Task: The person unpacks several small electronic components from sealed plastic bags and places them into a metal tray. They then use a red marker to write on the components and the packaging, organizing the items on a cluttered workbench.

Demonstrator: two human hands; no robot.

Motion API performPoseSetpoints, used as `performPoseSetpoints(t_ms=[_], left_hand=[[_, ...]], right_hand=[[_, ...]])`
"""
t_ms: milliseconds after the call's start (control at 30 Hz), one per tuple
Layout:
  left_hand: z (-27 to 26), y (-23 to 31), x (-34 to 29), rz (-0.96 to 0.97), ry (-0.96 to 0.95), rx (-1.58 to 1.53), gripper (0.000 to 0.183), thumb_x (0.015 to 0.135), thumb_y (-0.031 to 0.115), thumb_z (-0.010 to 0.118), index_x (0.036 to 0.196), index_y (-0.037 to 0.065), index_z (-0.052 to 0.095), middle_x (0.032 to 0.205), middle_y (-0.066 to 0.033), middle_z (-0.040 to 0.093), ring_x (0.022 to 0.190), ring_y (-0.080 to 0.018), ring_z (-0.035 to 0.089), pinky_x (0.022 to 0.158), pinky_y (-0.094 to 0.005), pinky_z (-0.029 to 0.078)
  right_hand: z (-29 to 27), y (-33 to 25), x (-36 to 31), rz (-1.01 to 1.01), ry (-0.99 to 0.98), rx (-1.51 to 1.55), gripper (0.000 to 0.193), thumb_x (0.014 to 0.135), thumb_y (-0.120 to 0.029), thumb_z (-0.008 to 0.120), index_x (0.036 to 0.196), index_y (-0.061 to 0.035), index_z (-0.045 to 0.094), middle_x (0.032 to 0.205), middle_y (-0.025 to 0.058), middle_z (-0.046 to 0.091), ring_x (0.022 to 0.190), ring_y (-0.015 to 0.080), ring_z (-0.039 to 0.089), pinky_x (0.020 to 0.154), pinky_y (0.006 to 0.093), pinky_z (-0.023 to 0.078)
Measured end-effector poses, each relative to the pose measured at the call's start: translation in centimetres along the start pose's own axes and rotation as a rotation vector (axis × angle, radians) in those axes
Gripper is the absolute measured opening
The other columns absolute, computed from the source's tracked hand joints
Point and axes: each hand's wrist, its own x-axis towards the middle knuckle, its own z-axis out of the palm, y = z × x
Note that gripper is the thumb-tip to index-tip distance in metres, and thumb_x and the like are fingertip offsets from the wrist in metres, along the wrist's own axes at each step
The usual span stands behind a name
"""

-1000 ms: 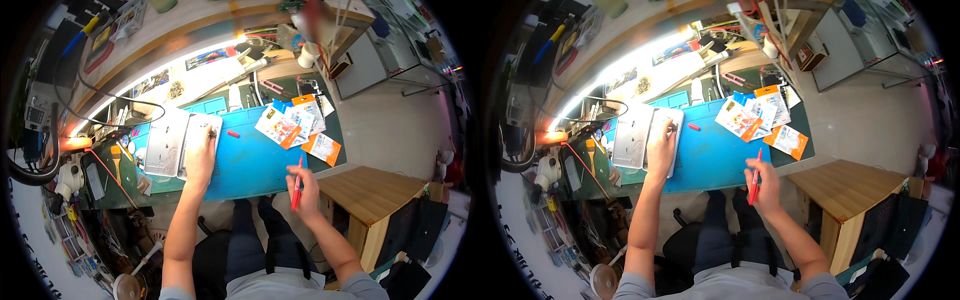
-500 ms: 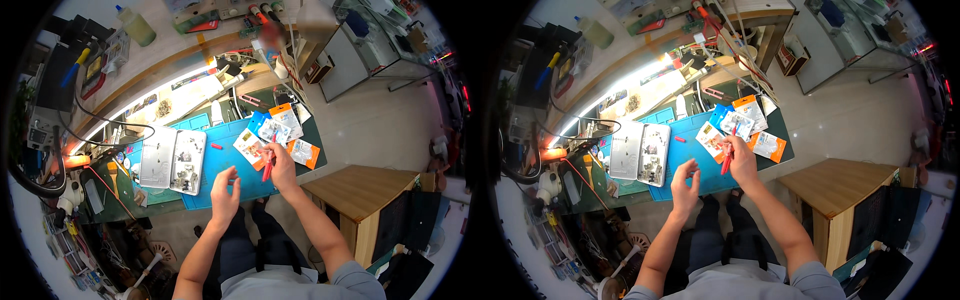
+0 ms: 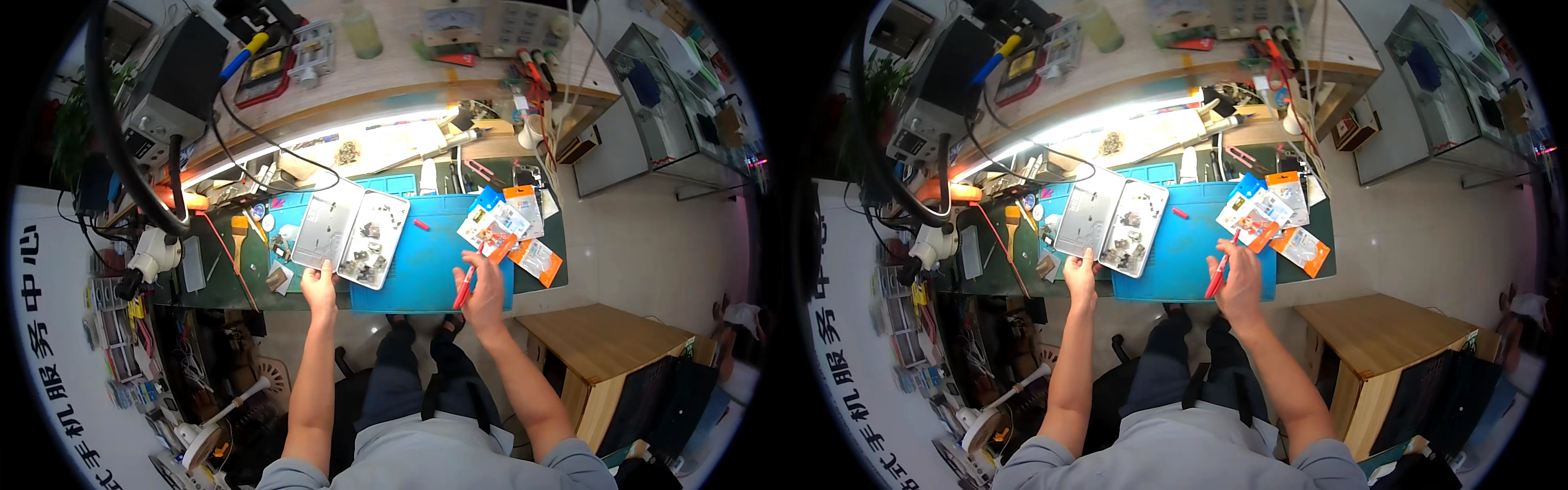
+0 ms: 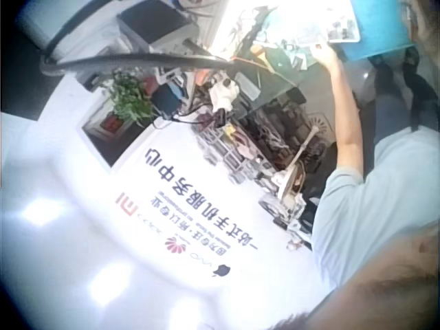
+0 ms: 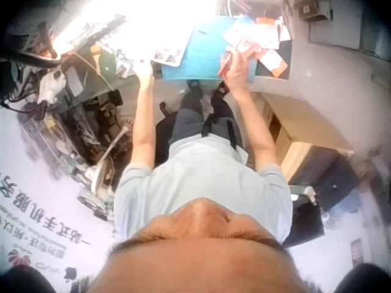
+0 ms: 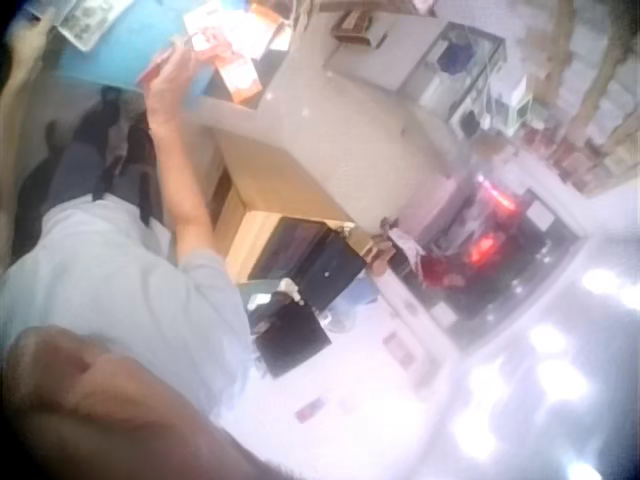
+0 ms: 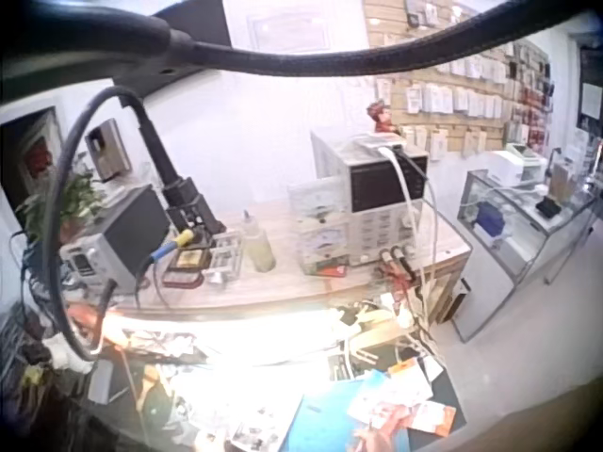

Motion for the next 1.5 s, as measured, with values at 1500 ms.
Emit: performPoseSetpoints(t_ms=[1500], left_hand=[[-2.2,0.6,-4.3,0.097,-0.111,0.014,0.033,0.096,0.016,0.069,0.123,-0.001,0.061,0.11,-0.0121,0.07,0.096,-0.016,0.065,0.085,-0.0327,0.053]], right_hand=[[5.6,-11.1,-0.6,0.185,-0.149,0.104,0.022,0.089,-0.004,0.074,0.106,-0.0055,0.061,0.091,0.0083,0.07,0.078,0.0192,0.066,0.071,0.033,0.053]])
